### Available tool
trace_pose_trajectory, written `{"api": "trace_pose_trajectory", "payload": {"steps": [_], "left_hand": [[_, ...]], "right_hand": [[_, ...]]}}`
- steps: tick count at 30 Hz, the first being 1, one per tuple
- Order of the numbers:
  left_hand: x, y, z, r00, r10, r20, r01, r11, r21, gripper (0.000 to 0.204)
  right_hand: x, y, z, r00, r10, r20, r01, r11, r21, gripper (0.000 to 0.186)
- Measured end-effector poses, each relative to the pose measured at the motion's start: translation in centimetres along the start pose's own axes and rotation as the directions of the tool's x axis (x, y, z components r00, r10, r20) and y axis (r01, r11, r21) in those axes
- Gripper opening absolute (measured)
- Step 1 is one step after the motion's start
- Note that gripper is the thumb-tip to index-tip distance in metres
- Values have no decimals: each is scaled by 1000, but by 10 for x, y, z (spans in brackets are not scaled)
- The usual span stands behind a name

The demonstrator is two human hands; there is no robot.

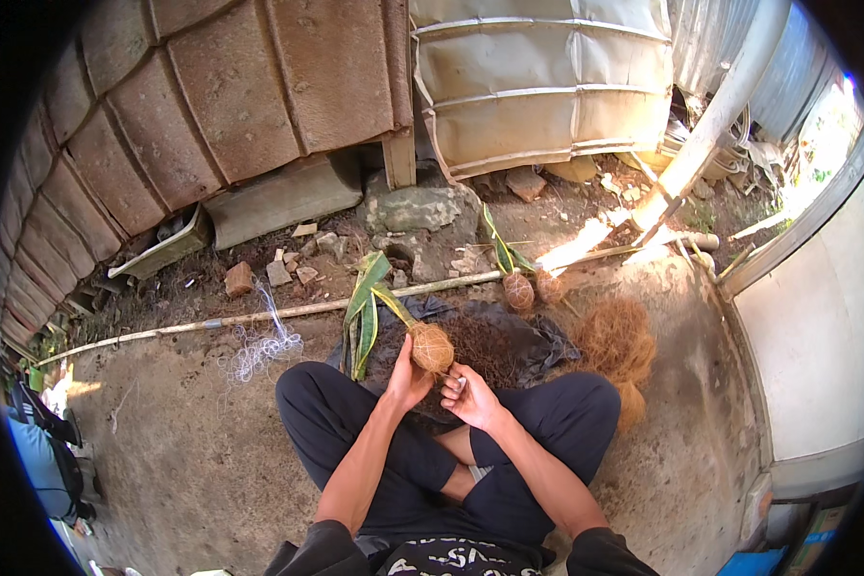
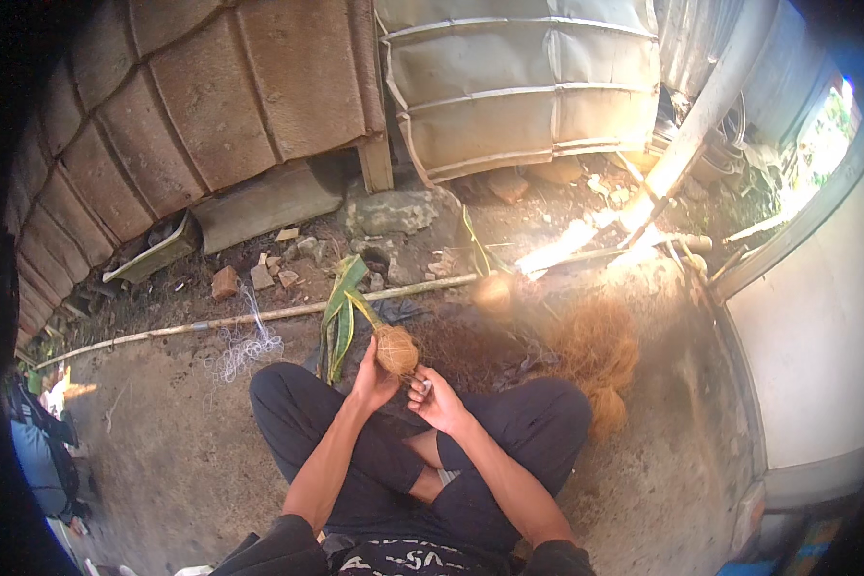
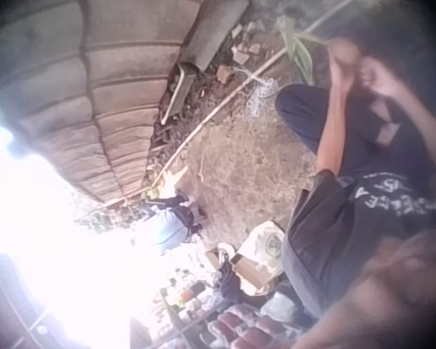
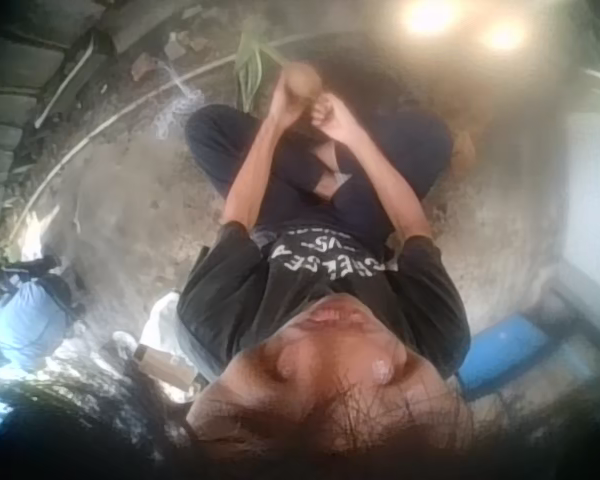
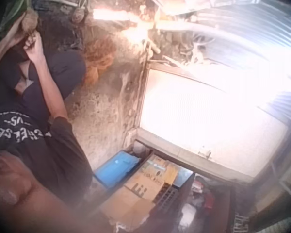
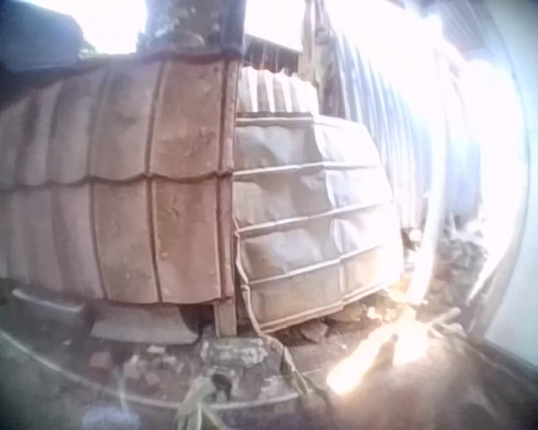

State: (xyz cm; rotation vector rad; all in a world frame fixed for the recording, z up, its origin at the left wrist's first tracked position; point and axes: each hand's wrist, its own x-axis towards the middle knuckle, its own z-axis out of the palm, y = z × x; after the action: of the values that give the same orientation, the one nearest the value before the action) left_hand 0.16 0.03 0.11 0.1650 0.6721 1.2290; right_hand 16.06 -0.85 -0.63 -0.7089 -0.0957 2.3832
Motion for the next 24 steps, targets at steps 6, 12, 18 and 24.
{"api": "trace_pose_trajectory", "payload": {"steps": [6,12,18,24], "left_hand": [[1,-1,-2,1000,-5,-5,5,1000,-3,55],[-5,1,5,994,-105,-19,106,993,44,55],[-9,2,10,989,-137,-62,147,967,209,55],[-7,-2,9,986,-160,-49,167,930,328,54]], "right_hand": [[5,2,-9,994,-20,-110,18,1000,-22,25],[8,1,-17,993,-53,-109,54,999,7,20],[3,-6,-3,966,-120,-228,124,992,6,19],[6,-11,-6,940,-182,-290,181,983,-29,18]]}}
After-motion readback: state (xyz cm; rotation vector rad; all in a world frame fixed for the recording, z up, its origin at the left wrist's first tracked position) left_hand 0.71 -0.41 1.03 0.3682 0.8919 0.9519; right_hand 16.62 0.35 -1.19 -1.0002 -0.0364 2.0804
